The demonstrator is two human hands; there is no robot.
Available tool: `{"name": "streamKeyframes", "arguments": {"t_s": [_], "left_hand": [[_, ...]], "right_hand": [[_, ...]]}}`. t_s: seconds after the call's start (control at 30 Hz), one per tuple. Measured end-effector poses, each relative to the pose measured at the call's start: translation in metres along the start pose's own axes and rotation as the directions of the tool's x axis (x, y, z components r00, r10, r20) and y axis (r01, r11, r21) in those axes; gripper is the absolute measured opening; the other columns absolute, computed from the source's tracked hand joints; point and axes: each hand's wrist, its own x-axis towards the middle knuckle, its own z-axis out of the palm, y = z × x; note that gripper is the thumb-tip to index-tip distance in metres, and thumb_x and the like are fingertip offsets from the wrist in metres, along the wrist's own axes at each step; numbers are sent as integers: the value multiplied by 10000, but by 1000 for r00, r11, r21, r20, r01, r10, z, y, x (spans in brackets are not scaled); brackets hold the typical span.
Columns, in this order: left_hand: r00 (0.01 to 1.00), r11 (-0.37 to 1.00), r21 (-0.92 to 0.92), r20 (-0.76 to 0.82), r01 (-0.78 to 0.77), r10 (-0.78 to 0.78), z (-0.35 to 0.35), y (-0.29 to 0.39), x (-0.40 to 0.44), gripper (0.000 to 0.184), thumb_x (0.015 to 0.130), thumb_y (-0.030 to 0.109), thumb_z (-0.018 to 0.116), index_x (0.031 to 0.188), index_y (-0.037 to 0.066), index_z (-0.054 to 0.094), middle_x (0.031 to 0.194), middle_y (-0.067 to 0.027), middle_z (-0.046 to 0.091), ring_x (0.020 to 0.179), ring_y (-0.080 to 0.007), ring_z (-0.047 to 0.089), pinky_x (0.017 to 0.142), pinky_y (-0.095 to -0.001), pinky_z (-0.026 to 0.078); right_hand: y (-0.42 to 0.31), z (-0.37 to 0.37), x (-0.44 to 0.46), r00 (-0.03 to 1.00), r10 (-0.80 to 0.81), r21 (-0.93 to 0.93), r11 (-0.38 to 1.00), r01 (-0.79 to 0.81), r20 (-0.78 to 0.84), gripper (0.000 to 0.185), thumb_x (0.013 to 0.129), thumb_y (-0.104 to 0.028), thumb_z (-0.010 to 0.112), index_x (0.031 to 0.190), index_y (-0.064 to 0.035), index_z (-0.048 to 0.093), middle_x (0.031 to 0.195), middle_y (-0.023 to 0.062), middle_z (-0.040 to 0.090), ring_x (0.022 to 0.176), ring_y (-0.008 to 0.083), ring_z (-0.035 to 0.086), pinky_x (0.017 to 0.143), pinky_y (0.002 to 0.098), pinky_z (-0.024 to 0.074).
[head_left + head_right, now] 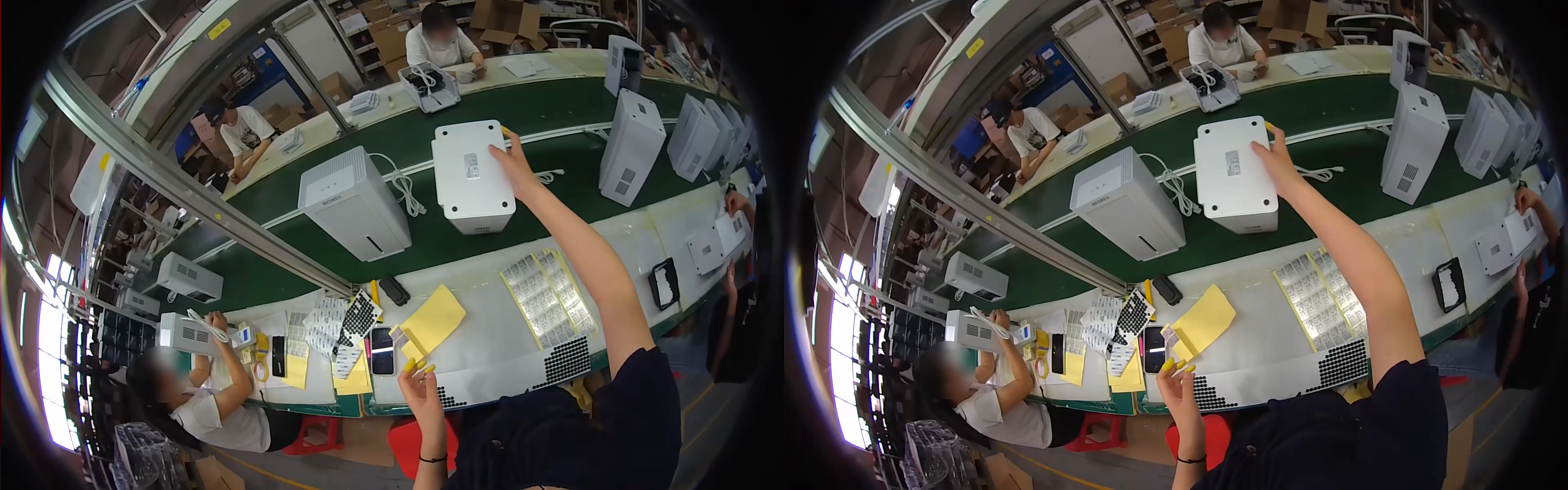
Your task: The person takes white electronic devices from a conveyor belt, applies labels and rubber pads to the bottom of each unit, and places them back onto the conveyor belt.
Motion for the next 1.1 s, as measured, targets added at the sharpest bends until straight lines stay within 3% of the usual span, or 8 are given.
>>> {"name": "streamKeyframes", "arguments": {"t_s": [0.27,0.5,0.6,0.63,0.73,0.83,0.93,1.1], "left_hand": [[969,930,288,-22,-228,245,-7,-12,94,344,940,51,554,1257,-4,433,1143,-92,509,1066,-170,500,945,-300,398],[911,891,339,-173,-302,374,32,49,293,644,909,402,629,1351,9,373,1381,-135,375,1260,-252,390,1010,-403,391],[941,935,355,-321,14,107,48,65,366,903,825,527,682,1424,7,249,1433,-180,307,1307,-303,349,1044,-443,342],[958,957,287,-284,46,39,52,71,378,951,799,555,690,1432,24,218,1447,-176,297,1316,-314,340,1038,-483,334],[981,978,163,-163,132,-105,66,79,400,1052,741,604,713,1449,75,143,1471,-165,283,1332,-344,325,1014,-588,312],[985,980,152,-131,129,-109,59,60,431,992,751,555,725,1435,121,153,1464,-151,283,1326,-366,316,982,-671,292],[992,988,125,-102,91,-78,68,58,430,1024,719,567,728,1415,106,134,1451,-166,263,1337,-375,278,969,-687,313],[992,992,113,-124,51,-37,70,52,414,939,753,497,713,1408,128,150,1438,-166,255,1332,-369,266,943,-687,349]], "right_hand": [[-10,-33,51,995,97,-95,990,-100,-35,774,875,-158,647,1481,-162,165,1162,164,547,1019,240,593,818,395,514],[6,-52,97,993,87,-109,989,-96,-86,754,824,-85,649,1440,-53,215,1138,193,559,977,256,598,809,399,500],[16,-42,96,989,-18,-181,984,-9,-146,731,827,-83,640,1431,-50,229,1138,188,552,959,254,604,788,386,507],[20,-36,86,962,-110,-260,965,42,-251,674,839,-118,634,1408,-39,281,1167,194,530,1036,293,566,897,401,458],[46,-42,71,686,-704,-831,484,274,-184,582,859,-126,607,1368,-32,343,1198,188,509,1129,341,485,999,412,360],[11,-33,24,676,-728,-708,537,459,-114,465,874,-113,583,1300,-24,421,1216,171,494,1185,364,409,1041,413,281],[3,-40,-5,718,-696,-657,524,542,36,361,881,-77,562,1226,-25,471,1176,148,520,1128,332,463,998,398,332],[39,-38,-26,907,-360,-437,795,421,219,254,913,-78,549,1157,-27,500,1074,111,571,1010,235,544,930,334,399]]}}
